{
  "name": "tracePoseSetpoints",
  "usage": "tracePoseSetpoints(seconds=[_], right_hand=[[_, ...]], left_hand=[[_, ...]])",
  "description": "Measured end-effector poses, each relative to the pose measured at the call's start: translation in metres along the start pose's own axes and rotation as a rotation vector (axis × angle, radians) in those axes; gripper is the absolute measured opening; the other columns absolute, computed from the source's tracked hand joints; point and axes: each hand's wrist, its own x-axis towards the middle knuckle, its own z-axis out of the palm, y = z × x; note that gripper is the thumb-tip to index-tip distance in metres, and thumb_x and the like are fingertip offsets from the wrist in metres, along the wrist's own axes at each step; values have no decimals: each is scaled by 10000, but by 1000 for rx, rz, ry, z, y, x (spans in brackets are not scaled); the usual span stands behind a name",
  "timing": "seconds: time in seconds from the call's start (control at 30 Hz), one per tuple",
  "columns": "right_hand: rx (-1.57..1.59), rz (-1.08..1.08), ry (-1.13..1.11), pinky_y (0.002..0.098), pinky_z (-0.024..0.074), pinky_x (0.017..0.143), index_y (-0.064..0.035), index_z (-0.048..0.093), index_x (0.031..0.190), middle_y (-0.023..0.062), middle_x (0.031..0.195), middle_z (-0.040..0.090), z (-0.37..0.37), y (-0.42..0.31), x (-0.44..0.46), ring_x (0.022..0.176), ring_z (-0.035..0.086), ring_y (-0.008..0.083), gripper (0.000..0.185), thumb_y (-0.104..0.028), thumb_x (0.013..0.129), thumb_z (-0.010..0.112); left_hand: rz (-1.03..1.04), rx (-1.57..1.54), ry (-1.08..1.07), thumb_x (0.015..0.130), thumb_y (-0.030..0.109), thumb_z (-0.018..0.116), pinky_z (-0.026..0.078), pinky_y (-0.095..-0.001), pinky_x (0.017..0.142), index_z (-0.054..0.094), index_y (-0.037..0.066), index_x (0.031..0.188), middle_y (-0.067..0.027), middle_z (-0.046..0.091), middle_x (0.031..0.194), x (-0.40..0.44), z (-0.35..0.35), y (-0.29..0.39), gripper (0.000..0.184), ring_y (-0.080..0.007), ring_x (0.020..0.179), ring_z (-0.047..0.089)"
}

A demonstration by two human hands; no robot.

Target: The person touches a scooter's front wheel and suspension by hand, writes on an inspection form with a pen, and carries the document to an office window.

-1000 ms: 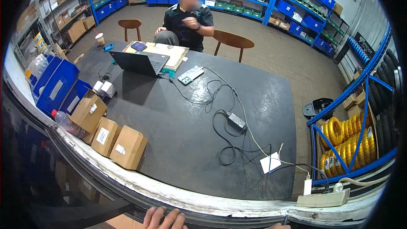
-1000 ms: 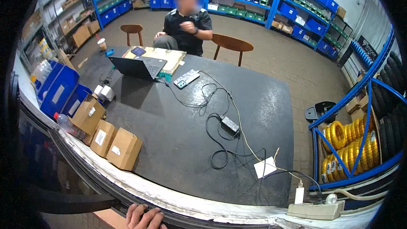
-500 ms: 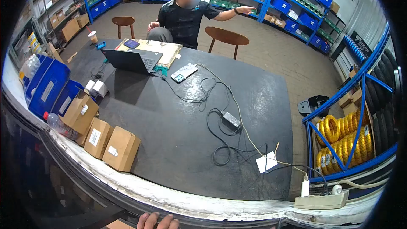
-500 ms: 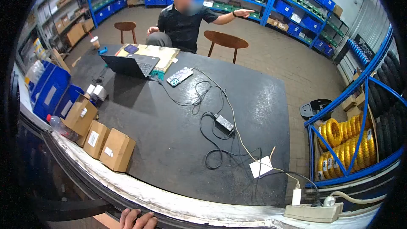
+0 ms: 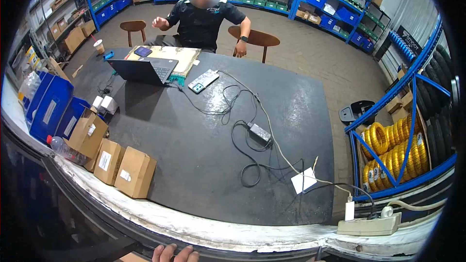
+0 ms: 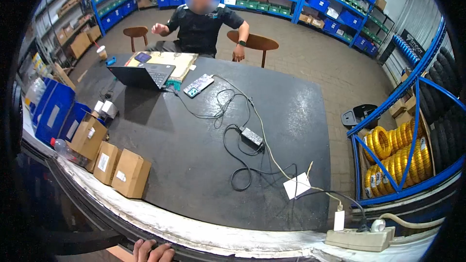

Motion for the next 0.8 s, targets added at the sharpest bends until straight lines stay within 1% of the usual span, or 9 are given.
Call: tracePoseSetpoints(seconds=[0.13,0.2,0.23,0.4,0.47,0.6,0.73,0.77,0.8], right_hand=[[-31,-26,15,365,504,655,-15,628,991,227,996,643,3,-9,10,788,634,282,278,-288,955,666],[-19,82,41,375,514,665,1,625,983,228,966,645,6,-15,13,792,643,287,296,-290,950,668],[-16,-18,46,373,522,664,6,632,960,231,936,651,6,-14,20,791,653,288,278,-270,945,664],[103,-146,100,347,535,643,-3,668,925,244,956,675,10,5,7,781,662,282,227,-230,930,662],[37,-91,0,339,538,638,-6,692,936,239,956,687,2,4,8,760,658,269,210,-214,910,678],[22,-143,-69,339,519,609,-21,712,909,216,946,699,-3,9,17,727,658,260,171,-189,884,698],[-7,-56,91,341,515,605,-32,668,940,208,897,691,11,-5,15,713,651,265,264,-296,937,669],[-55,-85,88,364,533,615,-23,643,937,214,872,675,11,-6,18,711,654,280,313,-335,956,649],[-17,-210,107,399,557,642,-10,634,984,219,889,672,11,9,5,715,656,285,322,-331,961,650]], left_hand=[[45,30,48,854,185,537,503,-583,903,745,1,944,-164,751,958,-5,5,-5,292,-408,887,667],[39,26,57,856,187,535,506,-580,899,747,2,936,-163,751,940,-2,5,-4,292,-408,874,670],[38,25,65,858,189,534,509,-576,895,749,3,928,-161,752,922,-1,5,-3,293,-409,860,672],[27,15,87,856,194,539,514,-571,893,753,5,916,-163,755,912,0,5,-2,292,-409,852,676],[30,13,90,859,195,538,514,-568,895,753,3,911,-165,755,914,-1,6,-3,293,-409,852,678],[35,40,69,880,182,525,518,-555,885,753,-6,920,-169,754,912,3,5,-3,298,-403,863,681],[81,16,107,901,199,516,530,-553,855,756,-11,927,-171,745,890,2,3,-7,320,-414,816,681],[75,22,98,904,206,515,530,-555,860,758,-11,929,-168,746,890,2,2,-6,327,-407,822,684],[72,28,88,907,213,515,530,-557,864,760,-11,931,-166,748,889,2,0,-6,333,-401,827,687]])
